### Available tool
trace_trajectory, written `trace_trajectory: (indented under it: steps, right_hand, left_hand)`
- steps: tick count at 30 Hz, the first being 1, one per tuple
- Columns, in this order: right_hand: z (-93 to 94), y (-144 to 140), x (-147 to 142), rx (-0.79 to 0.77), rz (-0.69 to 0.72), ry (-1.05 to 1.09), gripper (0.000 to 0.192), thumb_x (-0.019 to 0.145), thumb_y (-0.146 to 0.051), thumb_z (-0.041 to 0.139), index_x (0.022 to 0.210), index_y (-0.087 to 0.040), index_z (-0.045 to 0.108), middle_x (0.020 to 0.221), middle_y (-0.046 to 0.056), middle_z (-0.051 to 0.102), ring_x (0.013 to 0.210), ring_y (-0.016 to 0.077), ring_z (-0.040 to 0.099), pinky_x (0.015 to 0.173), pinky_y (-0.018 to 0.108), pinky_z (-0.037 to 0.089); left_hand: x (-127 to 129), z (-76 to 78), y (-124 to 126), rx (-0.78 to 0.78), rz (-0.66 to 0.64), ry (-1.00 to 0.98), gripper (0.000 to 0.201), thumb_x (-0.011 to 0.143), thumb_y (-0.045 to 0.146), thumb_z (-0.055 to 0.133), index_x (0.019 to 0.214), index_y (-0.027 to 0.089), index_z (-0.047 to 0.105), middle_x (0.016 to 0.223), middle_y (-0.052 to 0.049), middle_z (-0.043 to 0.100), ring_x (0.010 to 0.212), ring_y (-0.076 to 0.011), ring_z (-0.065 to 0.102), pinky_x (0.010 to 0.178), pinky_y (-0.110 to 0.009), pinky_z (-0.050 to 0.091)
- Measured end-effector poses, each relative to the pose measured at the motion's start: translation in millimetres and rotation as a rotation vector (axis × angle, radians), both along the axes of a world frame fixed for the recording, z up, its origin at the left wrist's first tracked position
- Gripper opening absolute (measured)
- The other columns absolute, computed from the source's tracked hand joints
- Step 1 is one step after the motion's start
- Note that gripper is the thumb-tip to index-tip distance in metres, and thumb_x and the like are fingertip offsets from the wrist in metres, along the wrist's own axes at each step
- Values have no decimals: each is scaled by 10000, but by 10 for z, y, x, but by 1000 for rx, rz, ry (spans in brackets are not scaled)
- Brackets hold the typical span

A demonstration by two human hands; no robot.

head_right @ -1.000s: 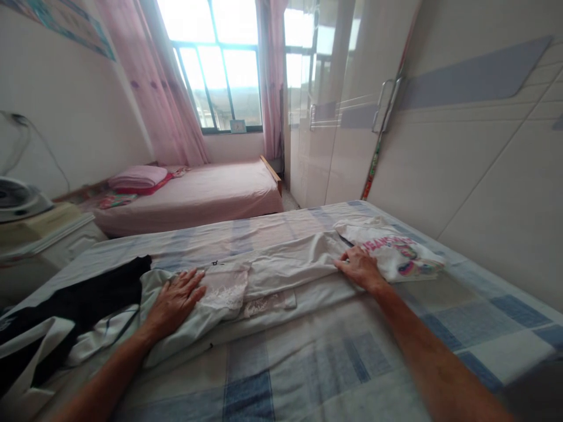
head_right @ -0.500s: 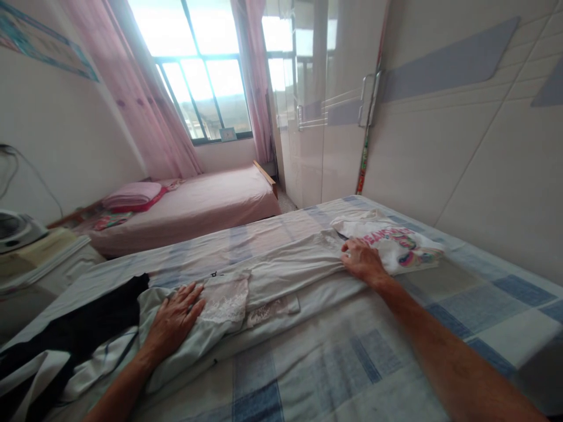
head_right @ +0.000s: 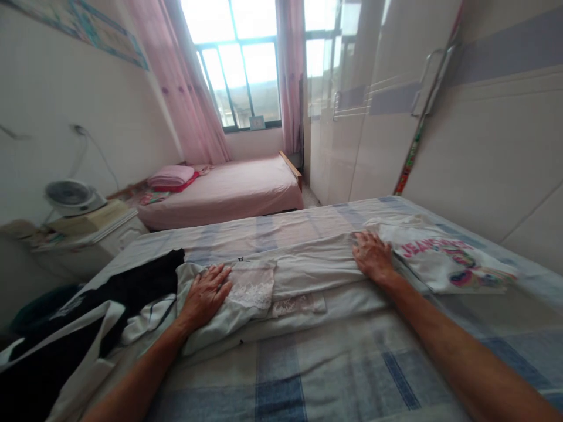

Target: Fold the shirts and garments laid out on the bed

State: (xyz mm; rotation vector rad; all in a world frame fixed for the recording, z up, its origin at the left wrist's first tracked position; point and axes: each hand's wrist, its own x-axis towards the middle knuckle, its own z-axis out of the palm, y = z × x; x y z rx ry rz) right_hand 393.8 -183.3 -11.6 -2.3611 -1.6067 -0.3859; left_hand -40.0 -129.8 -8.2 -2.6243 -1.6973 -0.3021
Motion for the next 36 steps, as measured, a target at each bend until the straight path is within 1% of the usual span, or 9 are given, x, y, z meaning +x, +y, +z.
trace_trajectory:
  steps: [3, 6, 11, 15, 18, 22, 25, 28, 36]
  right_hand:
    - [3, 8, -172, -7, 225, -52, 519, 915, -399, 305, 1342, -160, 479, 1447, 128, 424, 1353, 267, 330, 1071, 455, 296]
    - [-99, -16, -311, -82, 360, -68, 549, 919, -432, 247, 1351, -191, 483, 1454, 95, 423, 1355, 259, 341, 1082, 455, 288]
    - [-278, -13, -241, -123, 392, -87, 586, 901, -445, 225, 1327, -164, 515, 1422, 111, 463, 1325, 261, 393, 1082, 437, 306]
    - [-248, 12, -201, -137, 425, -123, 611, 901, -437, 206, 1321, -121, 519, 1411, 137, 471, 1312, 269, 410, 1093, 419, 294]
    - [-214, 4, -220, -157, 432, -145, 626, 910, -428, 180, 1335, -107, 508, 1421, 142, 457, 1315, 271, 403, 1086, 419, 303]
    - [-221, 5, -226, -153, 415, -150, 634, 912, -429, 166, 1343, -108, 502, 1418, 141, 461, 1313, 273, 406, 1078, 421, 309]
    - [-230, 16, -222, -159, 404, -137, 631, 913, -432, 161, 1349, -122, 496, 1425, 126, 455, 1313, 271, 406, 1079, 422, 307]
    - [-223, 18, -227, -161, 404, -137, 622, 913, -421, 167, 1343, -122, 502, 1422, 128, 460, 1311, 274, 409, 1078, 421, 309]
    - [-208, 9, -258, -136, 417, -137, 610, 916, -416, 178, 1315, -108, 521, 1404, 143, 477, 1297, 266, 427, 1084, 409, 304]
  left_hand:
    - [14, -3, -16, 13, -3, -40, 439, 924, 373, 399, 1323, 230, 511, 1458, -82, 420, 1367, -275, 324, 1099, -530, 247]
    - [42, 14, -46, 15, 3, -87, 437, 916, 366, 421, 1316, 221, 519, 1441, -89, 443, 1355, -286, 342, 1102, -544, 235]
    - [-8, 112, -47, 22, 27, -216, 389, 904, 341, 445, 1242, 206, 583, 1410, -98, 479, 1323, -260, 389, 1097, -483, 276]
    - [-269, 285, -101, 124, 186, -347, 380, 852, 259, 502, 1186, 109, 606, 1311, -160, 542, 1220, -235, 490, 1040, -344, 359]
    - [-506, 443, -285, 57, 311, -342, 350, 829, 262, 517, 1119, 107, 634, 1105, -142, 641, 1005, -216, 606, 903, -297, 439]
    - [-687, 587, -705, -87, 360, -253, 255, 862, 317, 470, 908, 169, 673, 842, -75, 684, 800, -186, 637, 747, -267, 438]
    - [-723, 576, -1014, -114, 420, -165, 278, 884, 375, 446, 854, 183, 645, 763, -73, 669, 767, -201, 639, 706, -280, 421]
    - [-735, 493, -1212, -104, 461, -79, 294, 874, 430, 466, 863, 177, 615, 834, -99, 657, 816, -233, 633, 724, -309, 424]
    - [-776, 355, -1262, -93, 469, -124, 112, 818, 237, 499, 860, 175, 581, 956, -83, 566, 870, -213, 581, 803, -319, 430]
